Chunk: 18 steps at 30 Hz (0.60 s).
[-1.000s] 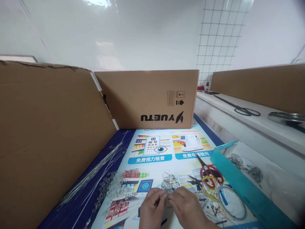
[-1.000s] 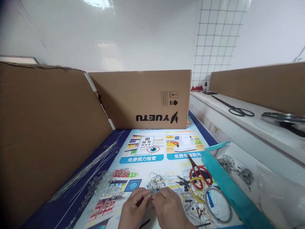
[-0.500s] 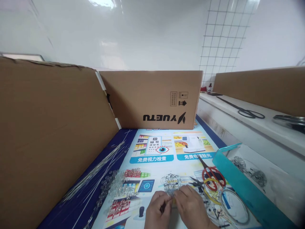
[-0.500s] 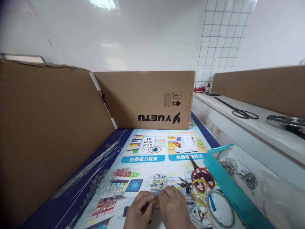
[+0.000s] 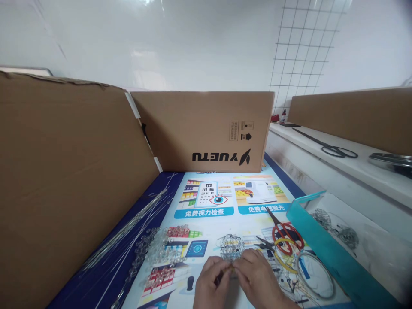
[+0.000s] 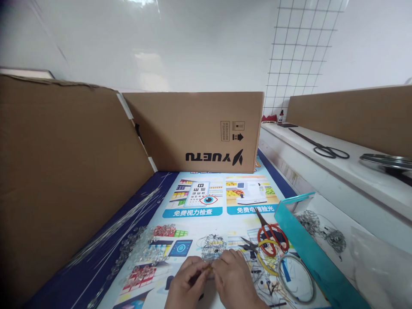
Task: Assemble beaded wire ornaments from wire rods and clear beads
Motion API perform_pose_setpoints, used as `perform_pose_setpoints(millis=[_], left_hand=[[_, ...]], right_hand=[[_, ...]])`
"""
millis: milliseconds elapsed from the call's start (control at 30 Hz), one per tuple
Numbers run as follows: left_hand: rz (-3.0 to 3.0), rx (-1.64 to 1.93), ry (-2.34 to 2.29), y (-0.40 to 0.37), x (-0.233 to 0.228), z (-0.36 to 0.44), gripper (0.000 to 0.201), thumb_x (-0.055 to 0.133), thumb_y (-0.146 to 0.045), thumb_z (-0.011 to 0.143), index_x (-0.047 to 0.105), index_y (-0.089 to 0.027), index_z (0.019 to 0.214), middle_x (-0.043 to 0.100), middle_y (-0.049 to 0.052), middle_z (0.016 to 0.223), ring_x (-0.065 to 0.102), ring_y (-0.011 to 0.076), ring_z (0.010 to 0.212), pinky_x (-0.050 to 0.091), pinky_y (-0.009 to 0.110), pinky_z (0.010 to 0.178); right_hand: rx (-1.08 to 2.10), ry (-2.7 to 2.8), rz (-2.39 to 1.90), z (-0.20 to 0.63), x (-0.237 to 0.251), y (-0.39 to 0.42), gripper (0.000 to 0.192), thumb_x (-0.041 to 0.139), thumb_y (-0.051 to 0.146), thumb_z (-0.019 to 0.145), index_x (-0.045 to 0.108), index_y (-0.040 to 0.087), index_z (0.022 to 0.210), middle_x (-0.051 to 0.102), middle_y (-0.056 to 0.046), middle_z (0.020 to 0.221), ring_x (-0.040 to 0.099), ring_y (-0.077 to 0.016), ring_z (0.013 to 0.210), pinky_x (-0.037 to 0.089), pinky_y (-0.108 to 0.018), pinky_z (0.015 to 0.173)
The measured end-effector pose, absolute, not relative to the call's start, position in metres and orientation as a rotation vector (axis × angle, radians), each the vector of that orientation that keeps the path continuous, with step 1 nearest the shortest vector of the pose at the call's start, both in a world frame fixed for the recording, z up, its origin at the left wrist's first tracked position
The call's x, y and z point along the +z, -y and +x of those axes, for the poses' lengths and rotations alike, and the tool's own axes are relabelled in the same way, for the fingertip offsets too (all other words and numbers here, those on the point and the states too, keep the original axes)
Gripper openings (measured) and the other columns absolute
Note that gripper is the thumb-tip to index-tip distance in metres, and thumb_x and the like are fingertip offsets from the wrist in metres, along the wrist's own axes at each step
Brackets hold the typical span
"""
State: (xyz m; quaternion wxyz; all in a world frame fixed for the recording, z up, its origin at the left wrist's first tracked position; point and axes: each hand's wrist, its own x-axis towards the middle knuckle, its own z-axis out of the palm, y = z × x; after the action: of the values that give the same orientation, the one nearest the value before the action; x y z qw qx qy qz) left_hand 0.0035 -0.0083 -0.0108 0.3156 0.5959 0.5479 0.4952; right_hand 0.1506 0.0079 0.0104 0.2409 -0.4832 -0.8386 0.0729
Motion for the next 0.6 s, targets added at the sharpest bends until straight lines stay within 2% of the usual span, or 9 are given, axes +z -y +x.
perform_pose_setpoints(millis=[233, 600], left_hand=[[1.711, 1.288, -1.509, 0.0067, -0.0128, 0.0047, 0.019, 0.048, -0.020, 0.079, 0.063, -0.019, 0.067, 0.051, 0.000, 0.067, 0.053, 0.0138, 0.060, 0.042, 0.023, 0.055], [1.913, 1.170, -1.679, 0.0038, -0.0085, 0.0064, 0.016, 0.045, -0.013, 0.077, 0.052, -0.018, 0.064, 0.050, 0.001, 0.069, 0.054, 0.0131, 0.059, 0.044, 0.024, 0.057]], right_hand=[[0.217, 2.298, -1.307, 0.1487, 0.0105, -0.0056, 0.019, 0.044, 0.011, 0.081, 0.057, 0.020, 0.070, 0.054, -0.002, 0.072, 0.048, -0.0164, 0.072, 0.033, -0.028, 0.066], [0.210, 2.276, -1.330, 0.1466, 0.0104, -0.0024, 0.019, 0.047, 0.014, 0.083, 0.059, 0.021, 0.070, 0.055, -0.001, 0.071, 0.050, -0.0160, 0.071, 0.034, -0.027, 0.065]])
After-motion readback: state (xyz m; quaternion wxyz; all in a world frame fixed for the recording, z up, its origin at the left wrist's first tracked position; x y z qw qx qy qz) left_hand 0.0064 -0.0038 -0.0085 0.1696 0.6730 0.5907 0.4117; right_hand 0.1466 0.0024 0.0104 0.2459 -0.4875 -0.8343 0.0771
